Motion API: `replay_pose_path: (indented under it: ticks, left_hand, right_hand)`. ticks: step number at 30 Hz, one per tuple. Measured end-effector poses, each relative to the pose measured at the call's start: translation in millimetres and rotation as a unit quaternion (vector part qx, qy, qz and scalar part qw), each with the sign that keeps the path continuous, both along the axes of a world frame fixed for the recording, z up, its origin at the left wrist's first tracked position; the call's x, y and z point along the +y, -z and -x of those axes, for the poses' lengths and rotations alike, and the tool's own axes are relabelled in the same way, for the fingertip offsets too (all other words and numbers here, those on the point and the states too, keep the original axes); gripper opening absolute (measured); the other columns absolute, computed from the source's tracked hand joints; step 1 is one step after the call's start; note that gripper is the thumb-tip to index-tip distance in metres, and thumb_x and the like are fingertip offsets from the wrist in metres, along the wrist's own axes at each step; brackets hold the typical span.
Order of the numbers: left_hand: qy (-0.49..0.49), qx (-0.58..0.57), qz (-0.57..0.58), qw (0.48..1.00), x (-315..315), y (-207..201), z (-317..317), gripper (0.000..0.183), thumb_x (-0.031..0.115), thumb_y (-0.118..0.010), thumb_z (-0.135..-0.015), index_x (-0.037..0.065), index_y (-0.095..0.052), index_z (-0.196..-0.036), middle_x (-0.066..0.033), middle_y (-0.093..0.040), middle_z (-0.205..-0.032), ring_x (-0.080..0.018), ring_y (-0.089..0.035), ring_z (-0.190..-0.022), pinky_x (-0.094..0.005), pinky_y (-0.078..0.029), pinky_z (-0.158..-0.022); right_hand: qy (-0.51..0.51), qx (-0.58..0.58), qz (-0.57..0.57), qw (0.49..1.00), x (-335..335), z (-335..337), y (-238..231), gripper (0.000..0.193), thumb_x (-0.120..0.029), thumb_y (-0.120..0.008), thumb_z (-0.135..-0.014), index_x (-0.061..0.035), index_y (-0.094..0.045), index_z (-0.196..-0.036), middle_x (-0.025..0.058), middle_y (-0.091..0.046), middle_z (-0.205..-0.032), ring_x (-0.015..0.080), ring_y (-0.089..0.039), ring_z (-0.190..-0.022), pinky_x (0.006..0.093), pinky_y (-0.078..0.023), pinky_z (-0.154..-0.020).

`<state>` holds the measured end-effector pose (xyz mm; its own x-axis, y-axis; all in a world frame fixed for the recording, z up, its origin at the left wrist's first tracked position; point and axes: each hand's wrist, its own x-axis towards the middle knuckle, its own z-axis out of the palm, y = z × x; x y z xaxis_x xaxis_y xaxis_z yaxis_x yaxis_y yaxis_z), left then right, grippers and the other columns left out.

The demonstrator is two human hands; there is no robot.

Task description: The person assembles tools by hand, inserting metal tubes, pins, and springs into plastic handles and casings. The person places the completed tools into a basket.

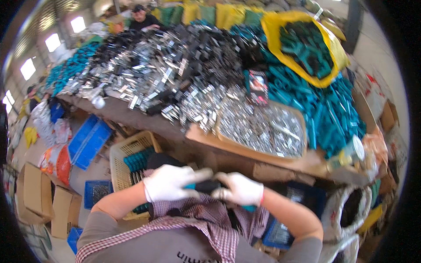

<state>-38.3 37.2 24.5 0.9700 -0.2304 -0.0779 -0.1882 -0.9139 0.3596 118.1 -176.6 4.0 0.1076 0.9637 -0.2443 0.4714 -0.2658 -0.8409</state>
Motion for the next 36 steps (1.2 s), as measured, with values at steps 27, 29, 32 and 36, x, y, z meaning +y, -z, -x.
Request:
replay_pose_path:
  ticks: [27, 29, 32, 36]
  left_hand:
    - [0.016, 0.213, 0.207, 0.955, 16, 111, -19, 0.053, 0.041, -0.066, -0.09, 0.012, -0.063, -0.134, -0.0179, -0.072, -0.106, -0.0292, -0.07, -0.092, -0.0366, -0.053, -0.086]
    - [0.016, 0.305, 0.27, 0.913, 18, 76, -27, 0.051, 0.034, -0.068, -0.091, 0.013, -0.062, -0.137, -0.0099, -0.072, -0.085, -0.0124, -0.063, -0.066, -0.0293, -0.052, -0.065]
    - [-0.002, 0.374, 0.272, 0.887, 24, 59, -28, 0.051, 0.03, -0.067, -0.093, 0.011, -0.059, -0.14, -0.0008, -0.065, -0.073, -0.0075, -0.055, -0.058, -0.0257, -0.047, -0.055]
    - [-0.082, 0.472, 0.477, 0.737, 39, 71, -14, 0.06, 0.034, -0.071, -0.093, 0.003, -0.054, -0.142, -0.006, -0.067, -0.087, -0.007, -0.058, -0.059, -0.0206, -0.048, -0.05]
  right_hand:
    - [0.325, 0.309, -0.129, 0.884, -70, 61, 164, 0.055, -0.019, -0.081, -0.084, -0.0017, -0.061, -0.132, 0.0074, -0.069, -0.118, 0.0146, -0.063, -0.108, 0.0308, -0.049, -0.099]
    - [0.251, 0.303, -0.132, 0.909, -73, 42, 150, 0.055, -0.021, -0.082, -0.083, -0.0029, -0.062, -0.132, 0.0091, -0.07, -0.118, 0.0143, -0.064, -0.108, 0.0313, -0.049, -0.099]
    - [0.095, -0.121, -0.205, 0.967, -60, 33, 93, 0.058, -0.024, -0.082, -0.077, -0.0088, -0.063, -0.129, 0.0115, -0.071, -0.098, 0.0278, -0.069, -0.091, 0.0385, -0.053, -0.085]
    - [-0.091, -0.473, -0.32, 0.816, -41, 16, 52, 0.038, -0.017, -0.059, -0.085, -0.0164, -0.063, -0.123, 0.001, -0.054, -0.076, 0.0198, -0.058, -0.073, 0.038, -0.048, -0.077]
